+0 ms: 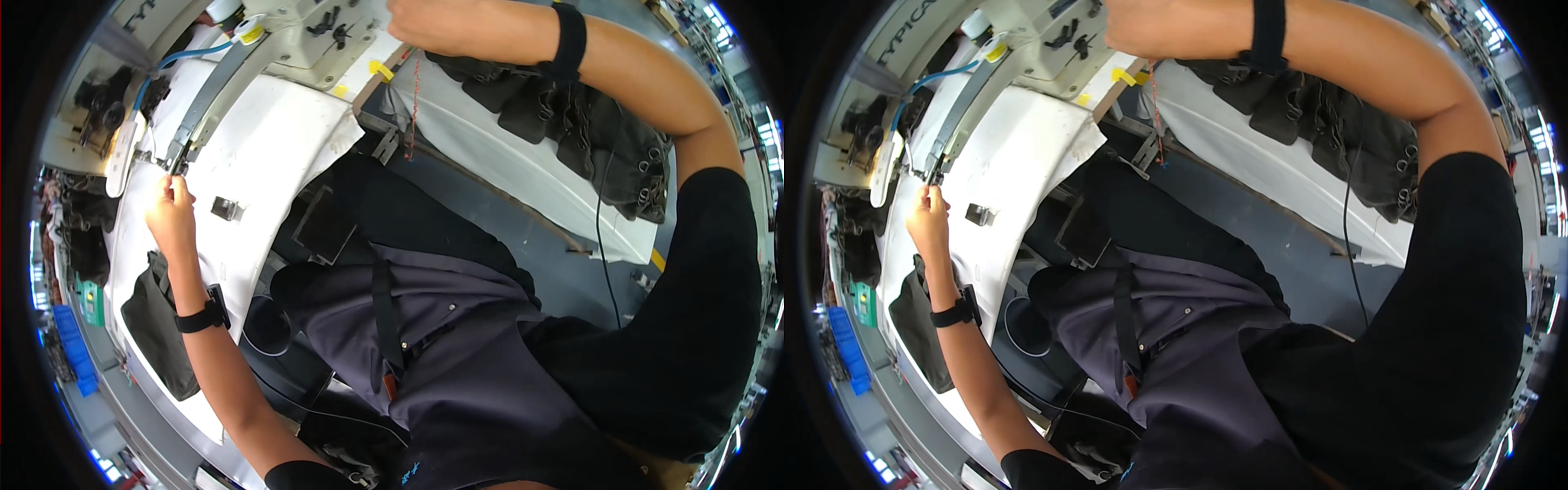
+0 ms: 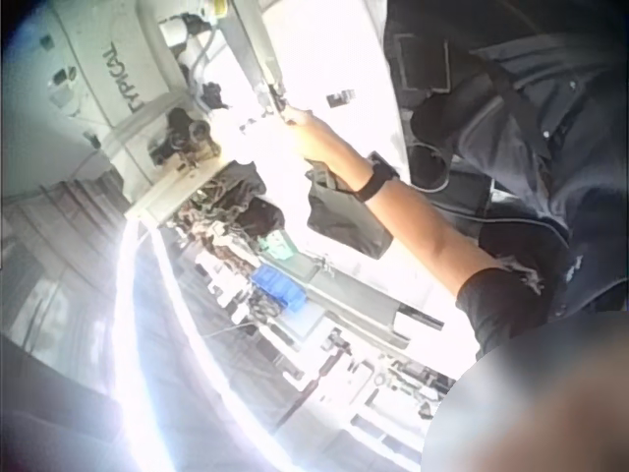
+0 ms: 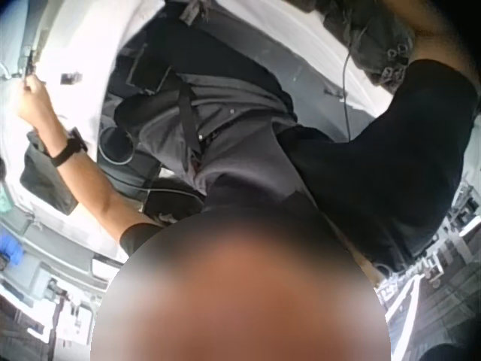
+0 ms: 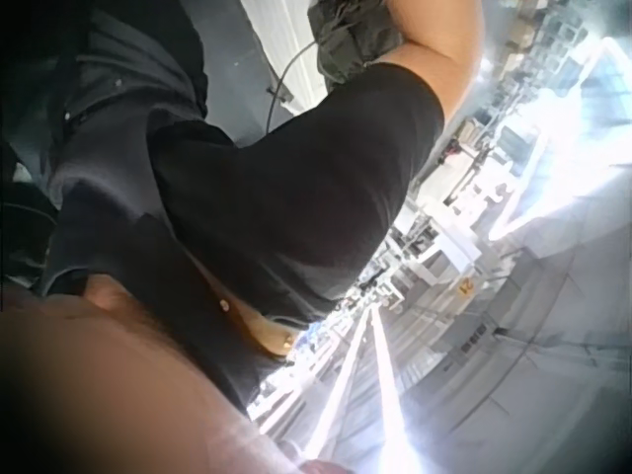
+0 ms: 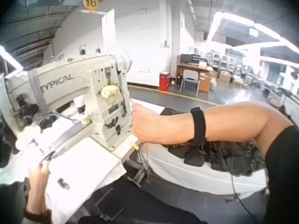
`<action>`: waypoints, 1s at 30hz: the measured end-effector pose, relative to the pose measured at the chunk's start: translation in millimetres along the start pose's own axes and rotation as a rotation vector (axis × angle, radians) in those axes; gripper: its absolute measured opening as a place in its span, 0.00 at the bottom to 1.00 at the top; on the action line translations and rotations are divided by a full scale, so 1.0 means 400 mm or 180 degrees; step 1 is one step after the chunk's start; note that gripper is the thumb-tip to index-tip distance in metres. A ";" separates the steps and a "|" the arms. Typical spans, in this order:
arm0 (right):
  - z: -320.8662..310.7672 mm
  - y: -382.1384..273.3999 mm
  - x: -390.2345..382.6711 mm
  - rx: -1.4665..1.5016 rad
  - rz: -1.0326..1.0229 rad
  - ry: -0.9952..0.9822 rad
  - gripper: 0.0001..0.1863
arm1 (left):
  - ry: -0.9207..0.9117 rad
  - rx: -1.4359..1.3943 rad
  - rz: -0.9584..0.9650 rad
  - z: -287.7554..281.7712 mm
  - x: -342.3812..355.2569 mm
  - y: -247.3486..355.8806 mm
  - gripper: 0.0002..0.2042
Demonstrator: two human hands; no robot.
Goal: Trimming threads on a green bag and then preparing an industrial sewing machine by adjusting the thread and bobbin.
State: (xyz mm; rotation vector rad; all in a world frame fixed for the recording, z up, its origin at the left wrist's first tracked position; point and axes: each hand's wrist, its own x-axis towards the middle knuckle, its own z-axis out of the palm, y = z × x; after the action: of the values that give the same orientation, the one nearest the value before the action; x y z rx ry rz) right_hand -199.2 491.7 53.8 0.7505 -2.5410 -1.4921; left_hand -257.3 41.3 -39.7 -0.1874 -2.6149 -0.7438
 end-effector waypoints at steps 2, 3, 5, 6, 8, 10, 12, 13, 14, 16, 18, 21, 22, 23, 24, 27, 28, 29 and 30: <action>0.002 -0.006 -0.001 0.0060 -0.0071 0.0020 0.10 | -0.0049 -0.0008 -0.0106 0.001 -0.002 0.000 0.14; 0.004 -0.012 0.000 0.0089 -0.0114 0.0033 0.10 | -0.0006 -0.0156 -0.0126 -0.002 -0.005 -0.001 0.14; 0.012 -0.022 0.005 0.0152 -0.0189 0.0091 0.09 | -0.0035 -0.0364 -0.0127 -0.013 -0.015 -0.004 0.15; 0.016 -0.025 0.010 0.0171 -0.0239 0.0130 0.09 | -0.0041 -0.0240 -0.0151 -0.022 -0.023 -0.005 0.15; 0.028 -0.040 0.022 0.0251 -0.0329 0.0202 0.09 | -0.0234 -0.0359 -0.0407 -0.043 -0.041 -0.008 0.14; 0.044 -0.053 0.036 0.0310 -0.0424 0.0285 0.09 | -0.0419 -0.0252 -0.0564 -0.071 -0.071 -0.009 0.14; 0.063 -0.072 0.048 0.0376 -0.0511 0.0360 0.09 | -0.0284 -0.0387 -0.0784 -0.099 -0.114 -0.007 0.14; 0.075 -0.083 0.054 0.0404 -0.0556 0.0400 0.09 | -0.0267 -0.0283 -0.0747 -0.116 -0.133 -0.002 0.14; 0.087 -0.097 0.058 0.0425 -0.0597 0.0439 0.08 | -0.0260 -0.0174 -0.0956 -0.136 -0.153 0.005 0.14; 0.113 -0.134 0.067 0.0526 -0.0635 0.0571 0.05 | -0.0268 -0.0052 -0.1167 -0.172 -0.199 0.029 0.14; 0.151 -0.183 0.059 0.0729 -0.0729 0.0474 0.06 | -0.0223 -0.0127 -0.1285 -0.197 -0.249 0.067 0.14; 0.218 -0.279 0.045 0.0989 -0.0912 0.0455 0.07 | 0.0095 -0.0692 -0.1131 -0.198 -0.337 0.134 0.13; 0.240 -0.315 0.046 0.1046 -0.1010 0.0549 0.07 | 0.0092 -0.0685 -0.1146 -0.192 -0.361 0.155 0.13; 0.260 -0.353 0.048 0.1054 -0.1030 0.0562 0.07 | 0.0137 -0.0874 -0.1063 -0.184 -0.382 0.174 0.12; 0.278 -0.388 0.053 0.1167 -0.0971 0.0528 0.07 | 0.0185 -0.1057 -0.0977 -0.178 -0.399 0.191 0.12; 0.325 -0.453 0.095 0.1420 -0.0899 0.0566 0.06 | 0.0103 -0.1184 -0.0882 -0.162 -0.426 0.232 0.13; 0.338 -0.465 0.109 0.1545 -0.0895 0.0465 0.06 | 0.0109 -0.1231 -0.0814 -0.157 -0.428 0.244 0.13; 0.350 -0.472 0.122 0.1561 -0.0881 0.0643 0.06 | 0.0105 -0.1222 -0.0856 -0.152 -0.428 0.254 0.13; 0.363 -0.479 0.130 0.1627 -0.0880 0.0610 0.06 | 0.0043 -0.1367 -0.0894 -0.146 -0.427 0.264 0.12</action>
State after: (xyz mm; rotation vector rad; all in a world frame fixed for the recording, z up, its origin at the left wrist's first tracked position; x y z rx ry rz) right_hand -222.5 506.8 -190.7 1.2819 -2.7707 -0.7580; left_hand -57.0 97.3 -16.8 0.0664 -2.4620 -1.3949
